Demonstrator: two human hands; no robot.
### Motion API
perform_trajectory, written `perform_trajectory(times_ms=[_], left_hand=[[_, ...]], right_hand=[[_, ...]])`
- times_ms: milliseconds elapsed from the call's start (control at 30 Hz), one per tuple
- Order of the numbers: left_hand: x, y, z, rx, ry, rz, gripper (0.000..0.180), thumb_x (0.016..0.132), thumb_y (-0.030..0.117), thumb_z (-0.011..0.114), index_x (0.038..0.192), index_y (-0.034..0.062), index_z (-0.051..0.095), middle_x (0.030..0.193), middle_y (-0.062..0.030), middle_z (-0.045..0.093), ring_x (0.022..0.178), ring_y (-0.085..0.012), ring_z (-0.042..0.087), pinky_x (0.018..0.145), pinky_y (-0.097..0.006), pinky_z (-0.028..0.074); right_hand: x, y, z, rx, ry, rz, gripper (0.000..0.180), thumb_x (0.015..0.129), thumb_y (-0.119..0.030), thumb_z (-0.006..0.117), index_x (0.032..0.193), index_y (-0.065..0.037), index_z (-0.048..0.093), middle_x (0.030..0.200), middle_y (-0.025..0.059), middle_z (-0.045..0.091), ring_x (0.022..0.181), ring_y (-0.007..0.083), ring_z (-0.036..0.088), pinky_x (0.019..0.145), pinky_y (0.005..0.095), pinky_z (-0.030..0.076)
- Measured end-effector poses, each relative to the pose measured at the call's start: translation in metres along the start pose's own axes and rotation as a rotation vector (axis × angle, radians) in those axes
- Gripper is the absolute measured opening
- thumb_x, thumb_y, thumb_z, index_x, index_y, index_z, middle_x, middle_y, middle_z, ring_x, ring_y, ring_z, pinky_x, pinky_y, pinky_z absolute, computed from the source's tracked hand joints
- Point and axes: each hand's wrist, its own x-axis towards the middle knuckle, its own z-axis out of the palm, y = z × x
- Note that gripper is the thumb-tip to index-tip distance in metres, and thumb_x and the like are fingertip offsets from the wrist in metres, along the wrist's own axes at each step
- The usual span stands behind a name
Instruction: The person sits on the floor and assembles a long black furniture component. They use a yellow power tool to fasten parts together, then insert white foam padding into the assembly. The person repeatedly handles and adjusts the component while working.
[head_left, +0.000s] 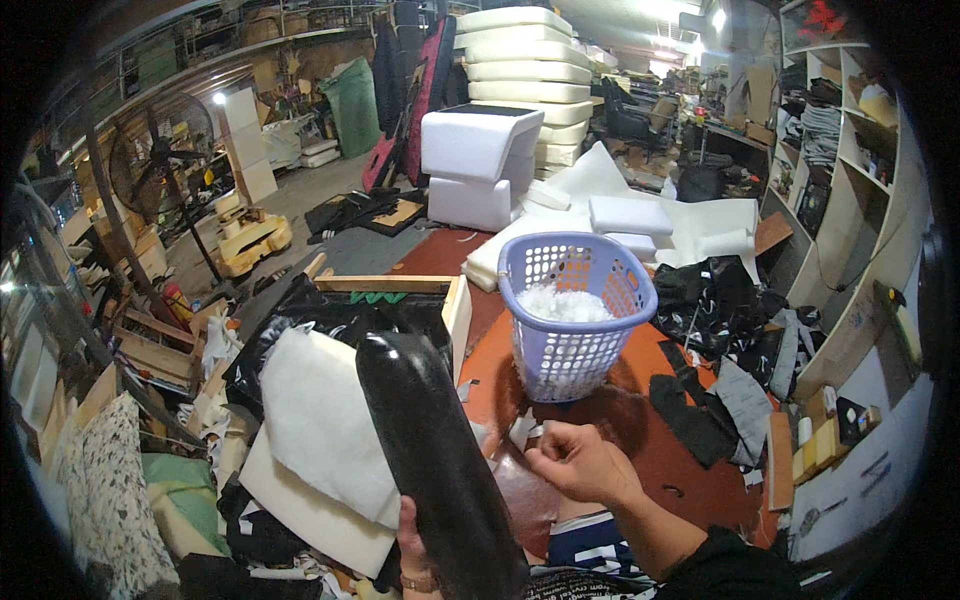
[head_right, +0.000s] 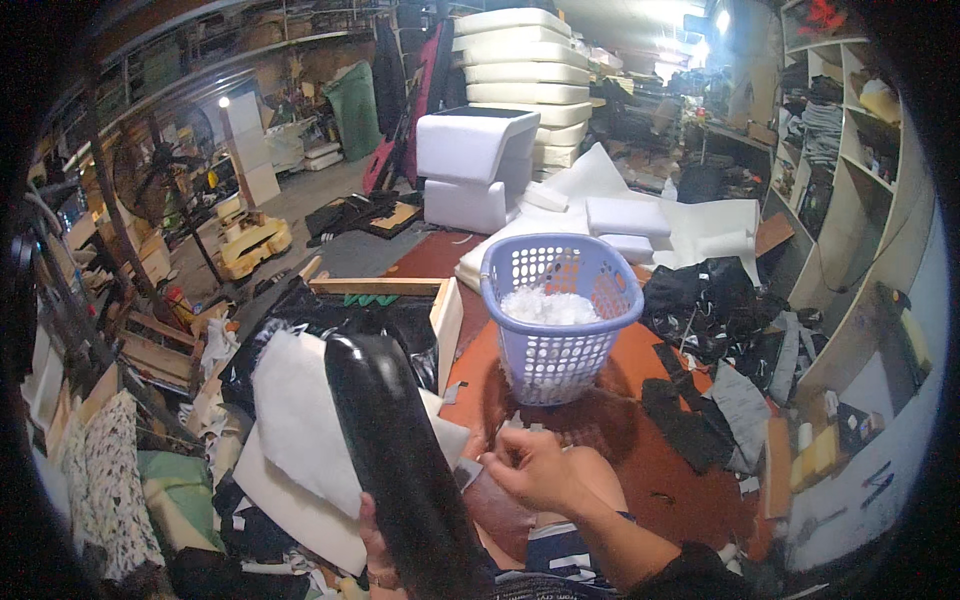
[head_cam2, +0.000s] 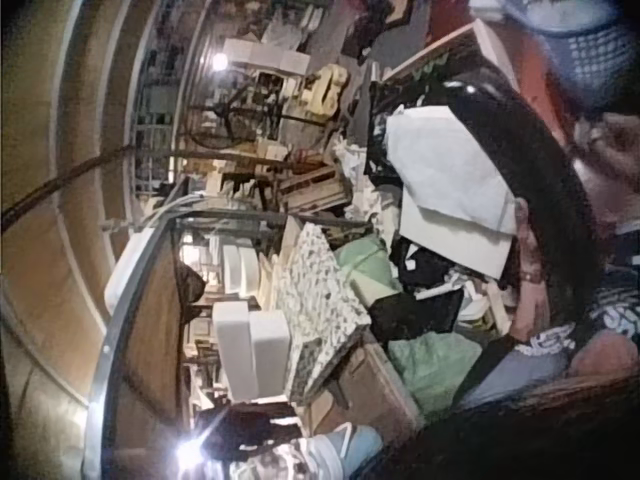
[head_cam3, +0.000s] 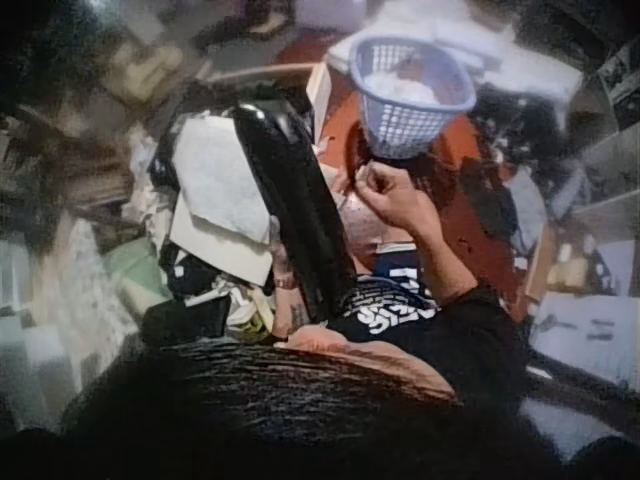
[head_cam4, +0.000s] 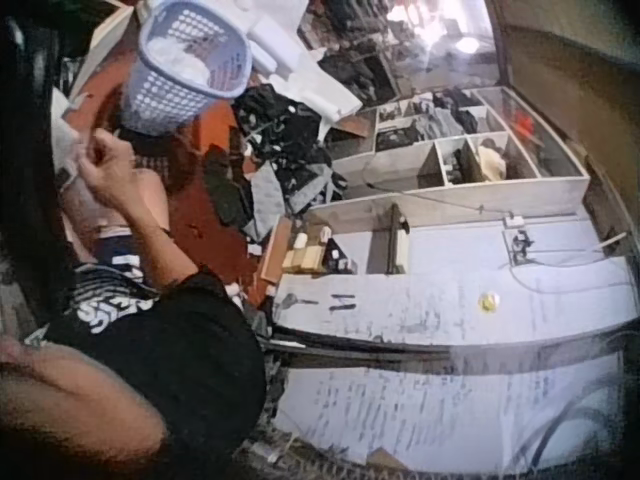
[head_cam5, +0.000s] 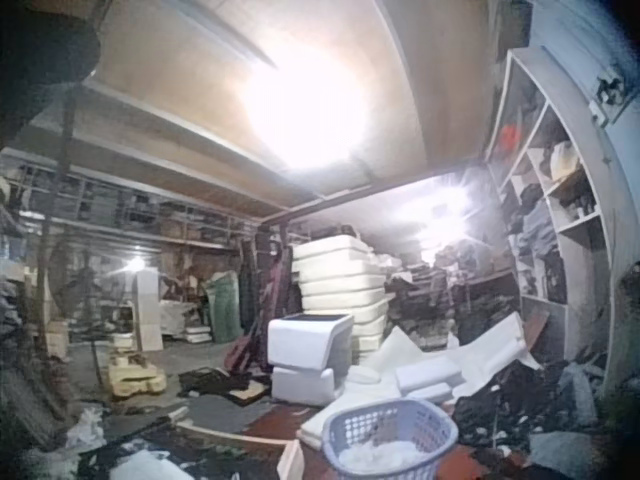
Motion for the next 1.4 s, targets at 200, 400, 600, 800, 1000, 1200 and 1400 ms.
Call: perform_trajectory(times_ms=[200, 400, 600, 800, 1000, 1200, 1400], left_hand=[[0.019, 0.008, 0.000, 0.162, -0.010, 0.177, 0.071, 0.103, 0.042, 0.070, 0.157, 0.0042, 0.045, 0.144, -0.0130, 0.062, 0.125, -0.0282, 0.065, 0.108, -0.043, 0.053], [0.017, -0.002, 0.030, 0.316, -0.090, 0.234, 0.074, 0.103, 0.038, 0.072, 0.160, 0.0039, 0.041, 0.148, -0.0130, 0.060, 0.131, -0.0277, 0.061, 0.112, -0.041, 0.049], [0.027, -0.014, 0.026, 0.442, -0.137, 0.364, 0.070, 0.106, 0.030, 0.067, 0.162, 0.0014, 0.037, 0.153, -0.0140, 0.055, 0.133, -0.0283, 0.059, 0.113, -0.042, 0.048], [0.047, -0.003, -0.032, 0.085, 0.160, 0.204, 0.062, 0.109, 0.042, 0.062, 0.155, 0.0030, 0.048, 0.144, -0.0121, 0.061, 0.125, -0.0265, 0.063, 0.107, -0.041, 0.052], [0.037, 0.020, 0.007, -0.103, 0.161, 0.211, 0.067, 0.112, 0.059, 0.043, 0.149, 0.0050, 0.057, 0.139, -0.0119, 0.066, 0.123, -0.0294, 0.065, 0.109, -0.044, 0.051], [0.027, 0.008, -0.007, -0.150, -0.013, 0.172, 0.069, 0.114, 0.060, 0.035, 0.154, 0.0065, 0.051, 0.148, -0.0138, 0.062, 0.131, -0.0299, 0.063, 0.114, -0.046, 0.050], [0.032, -0.026, 0.017, -0.239, -0.017, 0.164, 0.062, 0.115, 0.055, 0.039, 0.154, 0.0083, 0.053, 0.148, -0.0111, 0.063, 0.132, -0.0326, 0.062, 0.114, -0.049, 0.049]], right_hand=[[0.006, -0.007, -0.017, 0.032, -0.160, -0.103, 0.092, 0.099, -0.028, 0.078, 0.168, 0.002, 0.026, 0.165, 0.0313, 0.041, 0.153, 0.0403, 0.044, 0.126, 0.0451, 0.033], [0.045, -0.005, 0.004, -0.071, 0.276, -0.640, 0.089, 0.100, -0.048, 0.072, 0.167, -0.003, 0.034, 0.172, 0.0313, 0.028, 0.160, 0.0477, 0.026, 0.128, 0.0535, 0.025], [0.024, 0.060, 0.098, -0.232, -0.170, -0.371, 0.080, 0.103, -0.047, 0.067, 0.170, -0.017, 0.034, 0.175, 0.0339, 0.009, 0.158, 0.0591, 0.021, 0.128, 0.0595, 0.024], [-0.077, 0.142, 0.083, 0.227, -0.644, 0.059, 0.067, 0.110, -0.046, 0.058, 0.164, -0.010, 0.042, 0.164, 0.0320, 0.040, 0.152, 0.0473, 0.043, 0.124, 0.0478, 0.036], [-0.106, 0.213, -0.008, -0.151, -0.161, 0.270, 0.028, 0.101, -0.028, 0.072, 0.118, -0.006, 0.076, 0.112, 0.0214, 0.076, 0.110, 0.0376, 0.073, 0.097, 0.0480, 0.055], [-0.078, 0.139, -0.020, -0.080, -0.066, 0.338, 0.040, 0.104, -0.022, 0.070, 0.138, -0.002, 0.067, 0.119, 0.0109, 0.076, 0.096, 0.0182, 0.075, 0.085, 0.0338, 0.059], [-0.118, 0.129, 0.029, 1.314, -0.533, 0.959, 0.097, 0.097, -0.081, 0.050, 0.170, -0.020, 0.030, 0.167, 0.0136, 0.042, 0.146, 0.0386, 0.051, 0.106, 0.0668, 0.052]])
